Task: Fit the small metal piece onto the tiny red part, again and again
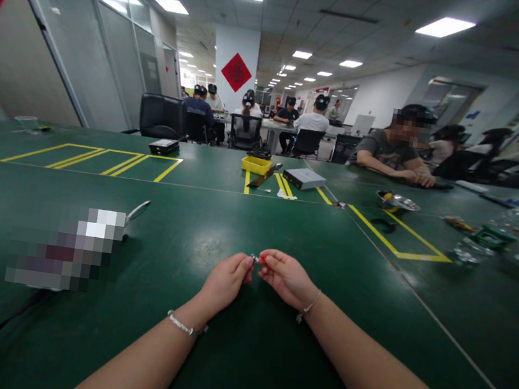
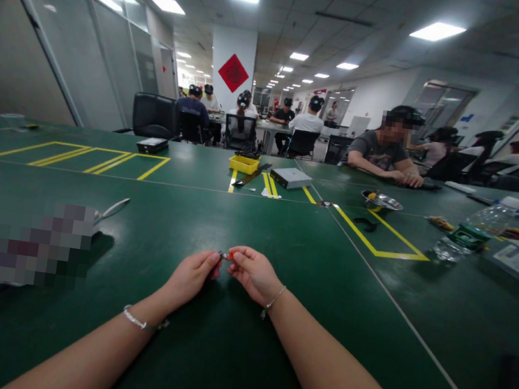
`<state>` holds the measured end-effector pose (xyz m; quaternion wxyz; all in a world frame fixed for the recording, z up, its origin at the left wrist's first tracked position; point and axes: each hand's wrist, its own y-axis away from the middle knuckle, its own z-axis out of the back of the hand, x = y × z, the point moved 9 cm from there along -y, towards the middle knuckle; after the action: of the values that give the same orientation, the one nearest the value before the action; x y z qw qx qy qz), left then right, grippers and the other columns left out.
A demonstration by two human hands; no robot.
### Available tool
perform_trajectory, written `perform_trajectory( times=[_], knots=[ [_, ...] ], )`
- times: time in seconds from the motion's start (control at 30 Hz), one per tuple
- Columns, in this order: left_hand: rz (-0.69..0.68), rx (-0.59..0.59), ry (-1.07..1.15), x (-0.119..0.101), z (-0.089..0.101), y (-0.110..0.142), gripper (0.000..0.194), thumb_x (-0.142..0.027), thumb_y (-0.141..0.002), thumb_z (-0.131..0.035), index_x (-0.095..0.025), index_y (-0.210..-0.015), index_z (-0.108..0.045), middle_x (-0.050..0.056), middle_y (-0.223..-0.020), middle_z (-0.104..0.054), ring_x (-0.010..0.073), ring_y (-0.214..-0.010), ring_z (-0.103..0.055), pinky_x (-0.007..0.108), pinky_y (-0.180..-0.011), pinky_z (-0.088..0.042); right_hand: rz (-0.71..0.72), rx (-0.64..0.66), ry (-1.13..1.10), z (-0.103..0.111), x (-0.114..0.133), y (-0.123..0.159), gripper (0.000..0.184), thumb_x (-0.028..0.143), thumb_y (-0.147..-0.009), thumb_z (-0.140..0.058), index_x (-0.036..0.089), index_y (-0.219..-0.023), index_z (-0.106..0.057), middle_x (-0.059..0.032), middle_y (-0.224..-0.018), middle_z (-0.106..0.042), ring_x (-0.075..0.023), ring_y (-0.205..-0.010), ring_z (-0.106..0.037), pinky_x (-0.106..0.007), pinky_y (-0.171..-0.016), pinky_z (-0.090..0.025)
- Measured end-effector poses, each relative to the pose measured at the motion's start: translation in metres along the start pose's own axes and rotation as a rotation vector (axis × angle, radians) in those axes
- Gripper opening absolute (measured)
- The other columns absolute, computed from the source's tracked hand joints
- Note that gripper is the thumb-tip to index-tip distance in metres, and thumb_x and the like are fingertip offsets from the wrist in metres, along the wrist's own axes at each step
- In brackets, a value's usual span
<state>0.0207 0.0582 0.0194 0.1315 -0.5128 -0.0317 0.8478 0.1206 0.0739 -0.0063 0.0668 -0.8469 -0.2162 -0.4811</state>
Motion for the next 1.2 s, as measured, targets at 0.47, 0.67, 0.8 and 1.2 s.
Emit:
perform_trajectory(
  times=[0.47,0.67,0.8,1.2],
  knots=[
    [0.040,-0.121,0.041,0.001,0.010,0.001,0.011,-0.028,-0.066,-0.055,-0.018,-0.070,-0.053,-0.006,-0.056,-0.049,0.0081,-0.052,-0.045,0.019,-0.050,-0.034,0.069,-0.125,0.051,0.005,0.003,0.001,0.020,0.019,-0.057,-0.068,0.015,-0.073,-0.057,0.0002,-0.072,-0.058,-0.0069,-0.064,-0.052,-0.026,-0.069,-0.041],
    [0.042,-0.131,0.017,0.000,0.011,0.002,0.013,-0.030,-0.066,-0.055,-0.018,-0.071,-0.055,-0.005,-0.058,-0.053,0.0084,-0.053,-0.047,0.019,-0.050,-0.034,0.111,-0.238,0.142,0.005,0.003,0.004,0.023,0.022,-0.052,-0.070,0.014,-0.072,-0.061,-0.0013,-0.068,-0.060,-0.0102,-0.067,-0.055,-0.029,-0.071,-0.041],
    [0.023,-0.151,-0.026,-0.006,0.014,0.003,0.014,-0.032,-0.069,-0.053,-0.018,-0.069,-0.055,-0.004,-0.056,-0.053,0.0085,-0.052,-0.046,0.019,-0.049,-0.033,0.105,-0.261,0.171,0.006,0.001,0.004,0.027,0.028,-0.054,-0.069,0.014,-0.077,-0.064,-0.0039,-0.072,-0.062,-0.0116,-0.068,-0.055,-0.031,-0.074,-0.041],
    [-0.031,-0.234,-0.168,-0.016,0.024,0.007,0.019,-0.034,-0.073,-0.048,-0.018,-0.063,-0.052,-0.003,-0.056,-0.053,0.0093,-0.050,-0.045,0.020,-0.049,-0.030,0.063,-0.255,0.188,-0.007,-0.002,0.012,0.034,0.039,-0.063,-0.061,0.017,-0.089,-0.064,-0.0067,-0.086,-0.062,-0.0137,-0.077,-0.055,-0.028,-0.069,-0.042]
  ],
)
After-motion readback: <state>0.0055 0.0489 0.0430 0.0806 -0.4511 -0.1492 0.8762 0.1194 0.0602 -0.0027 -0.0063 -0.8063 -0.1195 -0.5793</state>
